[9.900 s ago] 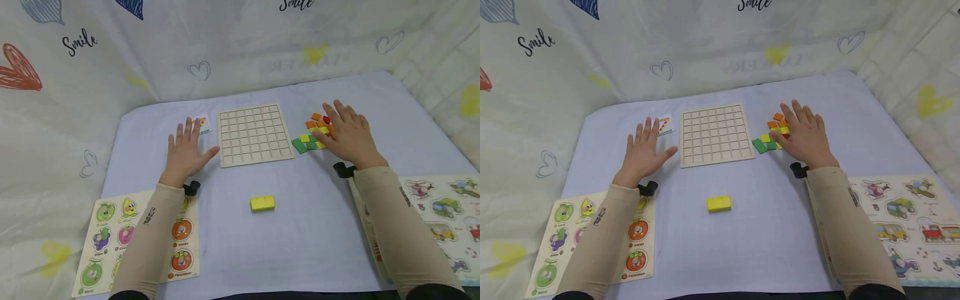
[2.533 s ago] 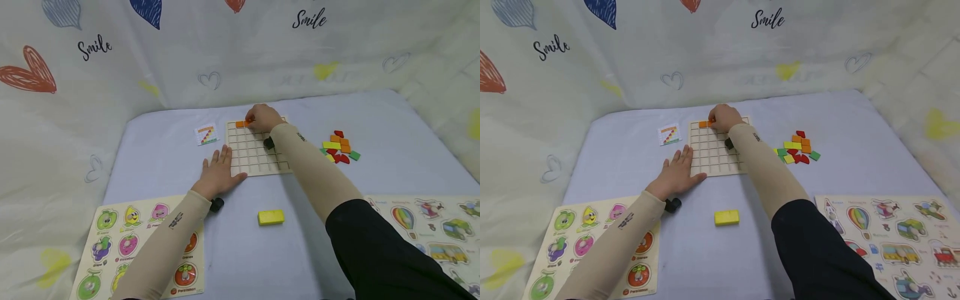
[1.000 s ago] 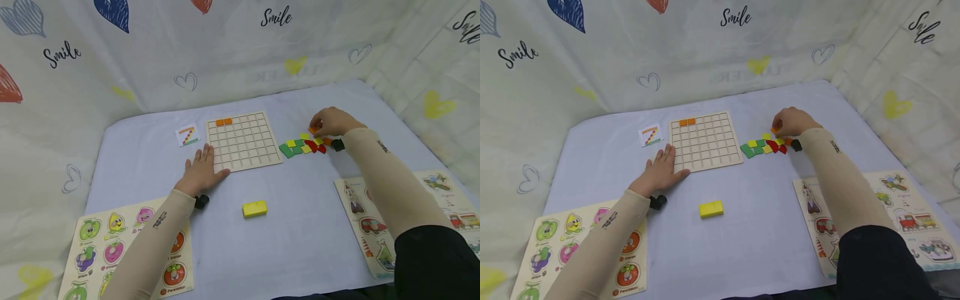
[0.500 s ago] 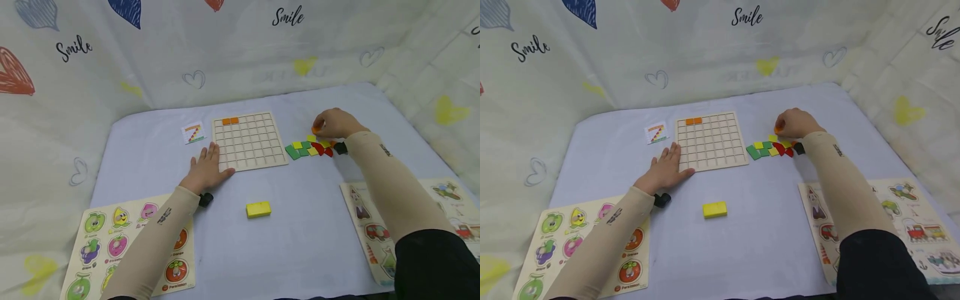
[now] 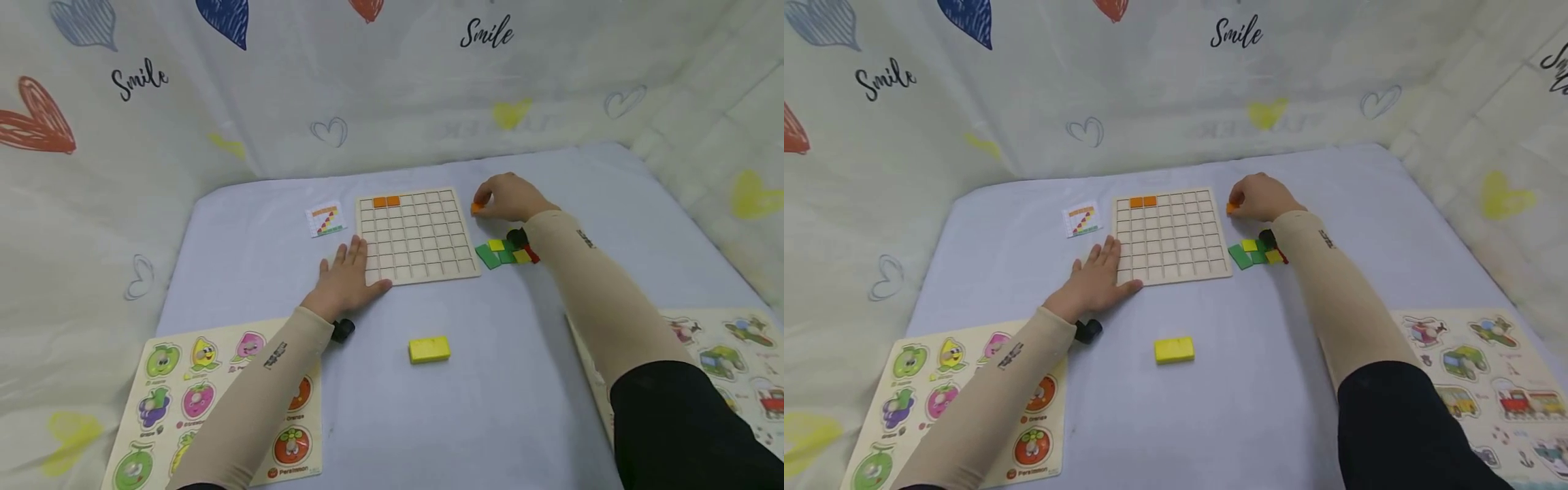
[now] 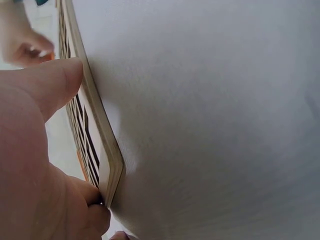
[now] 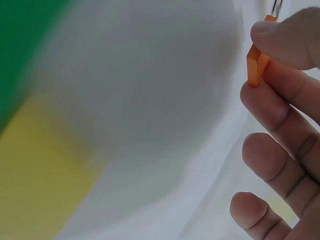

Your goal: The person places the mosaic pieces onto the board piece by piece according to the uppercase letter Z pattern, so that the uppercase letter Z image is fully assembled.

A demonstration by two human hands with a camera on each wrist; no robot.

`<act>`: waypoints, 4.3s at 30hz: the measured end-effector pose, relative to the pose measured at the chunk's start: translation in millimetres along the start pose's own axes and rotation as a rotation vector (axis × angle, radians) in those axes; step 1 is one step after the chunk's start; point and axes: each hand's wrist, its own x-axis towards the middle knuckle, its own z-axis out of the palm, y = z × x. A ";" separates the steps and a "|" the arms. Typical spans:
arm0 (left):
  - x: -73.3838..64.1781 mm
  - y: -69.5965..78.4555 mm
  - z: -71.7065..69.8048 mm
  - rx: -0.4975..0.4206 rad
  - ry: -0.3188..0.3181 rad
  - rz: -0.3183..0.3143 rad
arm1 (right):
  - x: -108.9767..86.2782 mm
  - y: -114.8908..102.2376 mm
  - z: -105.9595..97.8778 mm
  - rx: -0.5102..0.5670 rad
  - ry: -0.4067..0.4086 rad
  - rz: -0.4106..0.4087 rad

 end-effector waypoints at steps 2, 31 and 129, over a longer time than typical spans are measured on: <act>-0.3 -0.8 -0.1 -0.004 0.002 0.000 | 9.3 -10.5 1.3 0.003 -0.002 -0.017; 3.3 -2.0 5.4 0.028 -0.005 -0.022 | 73.2 -96.1 24.9 0.047 0.032 -0.122; -0.2 2.3 2.4 0.009 -0.021 -0.007 | -20.2 24.5 3.4 0.029 -0.005 0.019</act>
